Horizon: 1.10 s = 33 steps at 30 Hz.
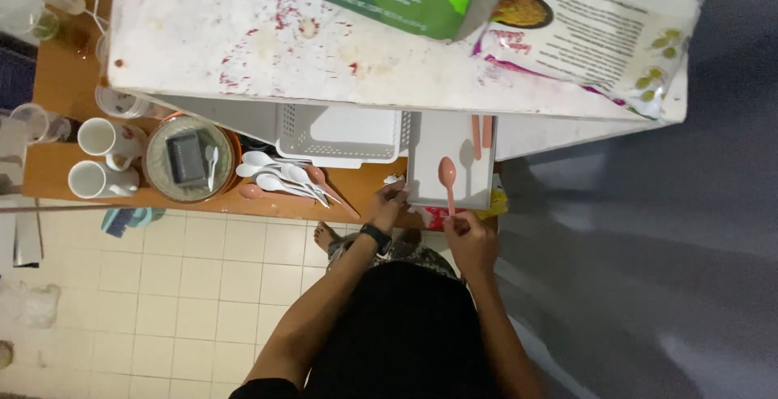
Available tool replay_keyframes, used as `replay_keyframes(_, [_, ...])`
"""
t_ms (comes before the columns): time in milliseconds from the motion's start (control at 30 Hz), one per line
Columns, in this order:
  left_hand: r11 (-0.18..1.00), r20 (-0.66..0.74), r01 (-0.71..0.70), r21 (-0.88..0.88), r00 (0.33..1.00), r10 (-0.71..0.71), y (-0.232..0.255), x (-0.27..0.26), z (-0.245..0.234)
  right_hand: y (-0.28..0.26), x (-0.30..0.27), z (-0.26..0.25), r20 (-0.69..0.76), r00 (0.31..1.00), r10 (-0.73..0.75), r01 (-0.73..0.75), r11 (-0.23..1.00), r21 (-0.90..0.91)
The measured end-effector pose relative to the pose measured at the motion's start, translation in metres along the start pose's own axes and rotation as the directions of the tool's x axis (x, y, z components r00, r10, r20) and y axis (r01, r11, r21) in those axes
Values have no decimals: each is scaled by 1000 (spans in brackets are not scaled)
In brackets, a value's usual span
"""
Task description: A person sorts and organizes plastic spoons and forks into a white plastic cutlery tray on a wooden table.
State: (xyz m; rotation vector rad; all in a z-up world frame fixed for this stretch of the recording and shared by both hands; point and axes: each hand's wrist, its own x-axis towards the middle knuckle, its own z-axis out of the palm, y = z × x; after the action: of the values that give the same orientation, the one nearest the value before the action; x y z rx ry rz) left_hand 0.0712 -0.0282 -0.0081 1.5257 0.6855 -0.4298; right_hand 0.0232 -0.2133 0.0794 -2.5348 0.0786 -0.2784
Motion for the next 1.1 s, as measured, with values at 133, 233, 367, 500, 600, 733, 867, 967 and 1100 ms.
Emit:
replay_keyframes(133, [848,-97,-98,-520,994,56,4,1,11,-2,-1,10,19,1000,-24,23,998,55])
replay_keyframes(233, [873,-94,-135,-469,990,102,-2,-2,-6,-15,-8,14,41,993,-109,106,992,71])
replay_keyframes(367, [955,-150,-146,-260,983,109,-2,-32,-42,-62,-7,17,86,967,-239,236,971,41])
replay_keyframes(500, [982,18,-176,-60,984,178,-70,-19,-106,-101,-17,36,276,938,-211,176,974,145])
replay_keyframes(600, [973,-21,-103,209,994,109,-100,-25,-153,-121,-18,72,345,915,-208,201,978,57])
replay_keyframes(733, [914,-31,-101,394,992,123,-109,-36,-197,-141,-7,109,639,769,19,2,999,-32])
replay_keyframes(867, [853,3,-135,503,988,155,-1,-105,-233,-140,-5,154,625,780,13,54,995,-89])
replay_keyframes(967, [861,67,-152,484,988,137,-3,-96,-253,-164,-2,161,570,811,137,-102,990,-93])
replay_keyframes(1100, [851,127,-141,506,988,88,-65,-61,-270,-137,0,194,584,810,47,16,995,-102])
